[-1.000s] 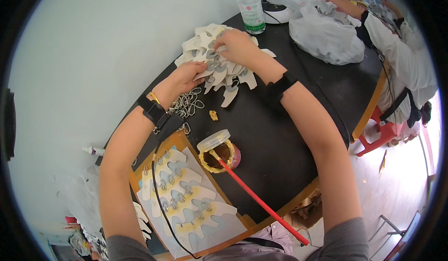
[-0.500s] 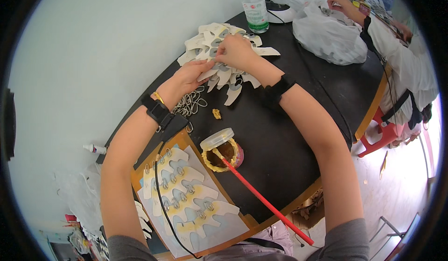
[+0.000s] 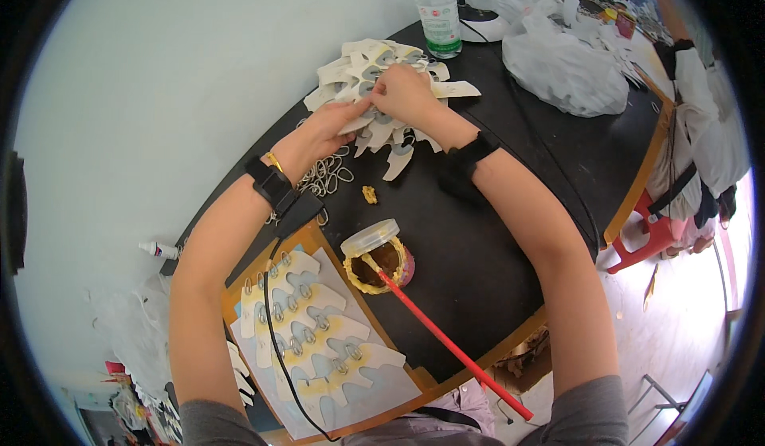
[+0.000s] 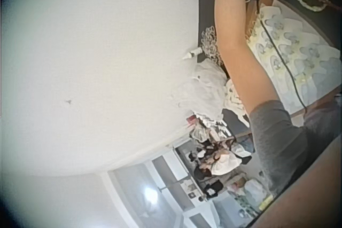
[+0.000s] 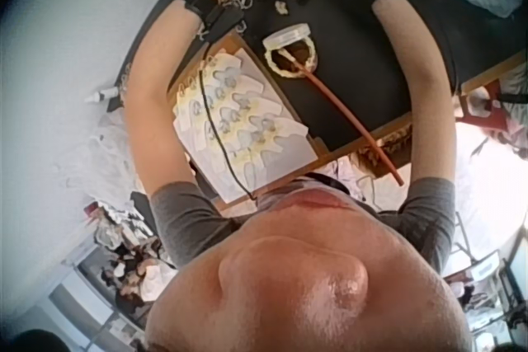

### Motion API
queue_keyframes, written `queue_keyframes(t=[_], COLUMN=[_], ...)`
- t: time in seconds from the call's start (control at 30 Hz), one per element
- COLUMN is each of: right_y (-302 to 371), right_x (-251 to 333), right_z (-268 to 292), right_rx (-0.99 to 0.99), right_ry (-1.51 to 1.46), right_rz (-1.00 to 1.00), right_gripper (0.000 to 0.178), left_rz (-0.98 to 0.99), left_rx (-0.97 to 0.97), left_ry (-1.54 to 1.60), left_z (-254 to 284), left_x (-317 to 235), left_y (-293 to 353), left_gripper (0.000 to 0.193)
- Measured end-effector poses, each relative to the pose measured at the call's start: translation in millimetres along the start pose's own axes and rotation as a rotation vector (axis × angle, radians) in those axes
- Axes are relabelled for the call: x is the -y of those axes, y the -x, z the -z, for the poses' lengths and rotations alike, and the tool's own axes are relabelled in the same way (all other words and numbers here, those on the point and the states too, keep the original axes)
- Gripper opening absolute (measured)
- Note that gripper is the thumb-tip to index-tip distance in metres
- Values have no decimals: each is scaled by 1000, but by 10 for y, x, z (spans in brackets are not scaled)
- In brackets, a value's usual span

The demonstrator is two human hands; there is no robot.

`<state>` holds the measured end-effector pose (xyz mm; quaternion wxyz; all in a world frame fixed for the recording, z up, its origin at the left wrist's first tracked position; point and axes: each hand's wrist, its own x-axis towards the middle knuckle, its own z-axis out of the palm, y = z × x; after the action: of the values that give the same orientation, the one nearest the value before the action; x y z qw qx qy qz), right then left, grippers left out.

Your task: Applying adhesive to shoe upper components using a paintbrush and template.

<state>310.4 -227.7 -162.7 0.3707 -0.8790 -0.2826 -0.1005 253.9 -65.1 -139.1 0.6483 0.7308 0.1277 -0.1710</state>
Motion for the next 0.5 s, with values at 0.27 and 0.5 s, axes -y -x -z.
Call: queue_keyframes(t=[0.27,0.5], right_y=[-23,-10], right_x=[-25,-45], right_z=[0,10], right_rx=[24,40], right_ry=[-85,-206], right_rz=[-20,-72], right_gripper=[15,18], left_rz=[-51,-82], left_rx=[-4,32], left_ry=[37,84], left_z=[26,47], left_x=[84,141], left_y=[-113,-90], left_gripper=[13,14])
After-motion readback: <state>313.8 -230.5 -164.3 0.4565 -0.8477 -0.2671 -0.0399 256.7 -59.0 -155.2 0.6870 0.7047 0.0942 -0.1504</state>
